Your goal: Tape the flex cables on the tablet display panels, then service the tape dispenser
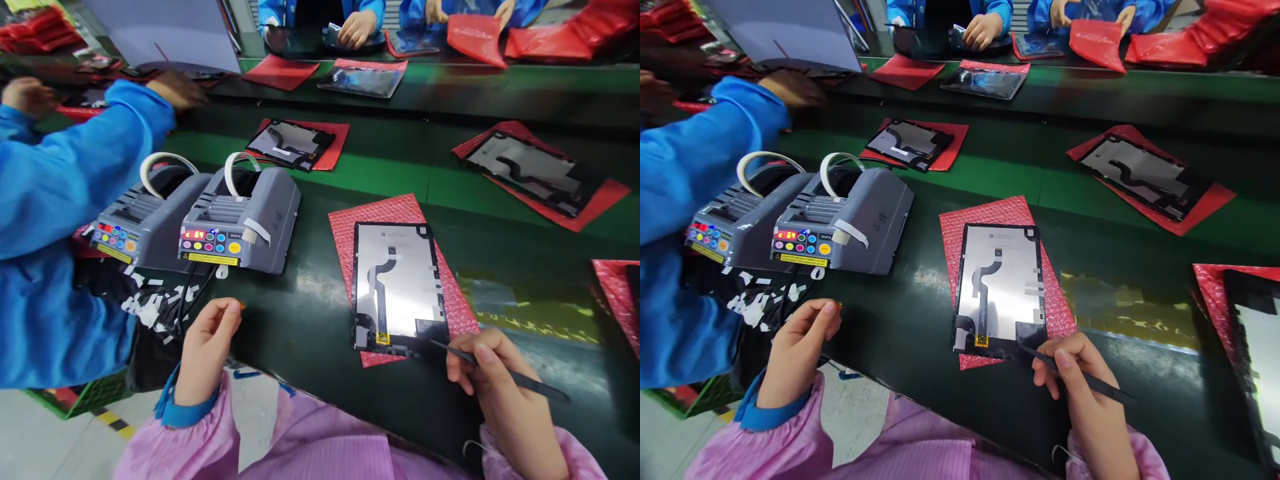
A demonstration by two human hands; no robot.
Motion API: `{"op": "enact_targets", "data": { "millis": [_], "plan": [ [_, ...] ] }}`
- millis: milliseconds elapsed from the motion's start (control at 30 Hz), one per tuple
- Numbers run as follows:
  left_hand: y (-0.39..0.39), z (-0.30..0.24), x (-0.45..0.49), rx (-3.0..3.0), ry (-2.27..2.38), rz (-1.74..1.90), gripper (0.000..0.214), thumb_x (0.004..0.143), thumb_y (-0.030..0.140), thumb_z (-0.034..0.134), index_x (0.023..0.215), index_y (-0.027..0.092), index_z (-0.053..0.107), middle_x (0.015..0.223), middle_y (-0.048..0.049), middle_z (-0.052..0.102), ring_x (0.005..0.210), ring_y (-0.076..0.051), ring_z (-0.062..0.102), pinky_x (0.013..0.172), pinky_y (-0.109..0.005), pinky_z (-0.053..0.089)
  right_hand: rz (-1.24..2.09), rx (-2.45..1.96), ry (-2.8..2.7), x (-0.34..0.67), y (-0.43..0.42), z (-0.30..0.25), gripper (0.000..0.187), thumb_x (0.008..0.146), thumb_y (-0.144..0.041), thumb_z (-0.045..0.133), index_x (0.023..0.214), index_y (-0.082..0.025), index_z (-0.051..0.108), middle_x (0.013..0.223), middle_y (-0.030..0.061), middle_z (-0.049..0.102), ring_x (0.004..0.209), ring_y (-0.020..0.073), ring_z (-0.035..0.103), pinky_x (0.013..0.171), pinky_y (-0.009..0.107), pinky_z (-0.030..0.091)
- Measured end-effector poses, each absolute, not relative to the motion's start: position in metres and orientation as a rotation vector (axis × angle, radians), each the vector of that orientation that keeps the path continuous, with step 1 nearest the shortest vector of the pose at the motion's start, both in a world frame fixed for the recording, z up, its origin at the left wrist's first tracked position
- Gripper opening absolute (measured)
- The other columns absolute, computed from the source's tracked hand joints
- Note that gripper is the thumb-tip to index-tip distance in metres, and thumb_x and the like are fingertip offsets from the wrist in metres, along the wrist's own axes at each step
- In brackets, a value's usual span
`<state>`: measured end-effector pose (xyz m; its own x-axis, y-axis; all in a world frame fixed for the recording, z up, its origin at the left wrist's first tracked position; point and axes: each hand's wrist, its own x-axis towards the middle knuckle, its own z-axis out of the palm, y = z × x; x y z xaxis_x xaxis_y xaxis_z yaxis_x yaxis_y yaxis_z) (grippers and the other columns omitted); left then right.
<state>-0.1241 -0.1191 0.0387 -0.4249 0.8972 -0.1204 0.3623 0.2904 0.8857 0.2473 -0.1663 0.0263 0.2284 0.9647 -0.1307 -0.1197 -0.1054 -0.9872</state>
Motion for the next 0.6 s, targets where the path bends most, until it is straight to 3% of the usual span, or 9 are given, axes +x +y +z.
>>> {"op": "enact_targets", "data": {
  "millis": [200,333,600],
  "plan": [
    [-0.165,0.038,-0.121,0.981,1.879,0.562,0.067,0.061,0.085,0.068,0.064,0.019,0.057,0.053,0.0068,0.037,0.05,-0.009,0.031,0.048,-0.022,0.027,1.146,-1.369,-0.838,0.258,-0.173,0.024,0.034,0.092,-0.044,0.069,0.07,-0.02,0.059,0.064,0.0026,0.065,0.052,0.0109,0.057,0.042,0.017,0.045],
    [-0.181,0.028,-0.106,0.967,1.925,0.396,0.072,0.051,0.09,0.064,0.05,0.02,0.047,0.047,0.0059,0.038,0.047,-0.009,0.032,0.047,-0.022,0.029,1.157,-1.325,-0.864,0.257,-0.171,0.022,0.033,0.092,-0.046,0.069,0.073,-0.019,0.062,0.065,0.0022,0.066,0.05,0.0108,0.058,0.041,0.017,0.044],
    [-0.181,0.018,-0.108,1.172,1.987,0.343,0.061,0.068,0.08,0.059,0.046,0.023,0.055,0.043,0.0,0.047,0.042,-0.016,0.044,0.043,-0.026,0.037,1.144,-1.275,-0.943,0.265,-0.167,0.019,0.034,0.094,-0.049,0.065,0.077,-0.019,0.059,0.066,0.0017,0.069,0.048,0.0102,0.059,0.04,0.018,0.041]
  ]
}}
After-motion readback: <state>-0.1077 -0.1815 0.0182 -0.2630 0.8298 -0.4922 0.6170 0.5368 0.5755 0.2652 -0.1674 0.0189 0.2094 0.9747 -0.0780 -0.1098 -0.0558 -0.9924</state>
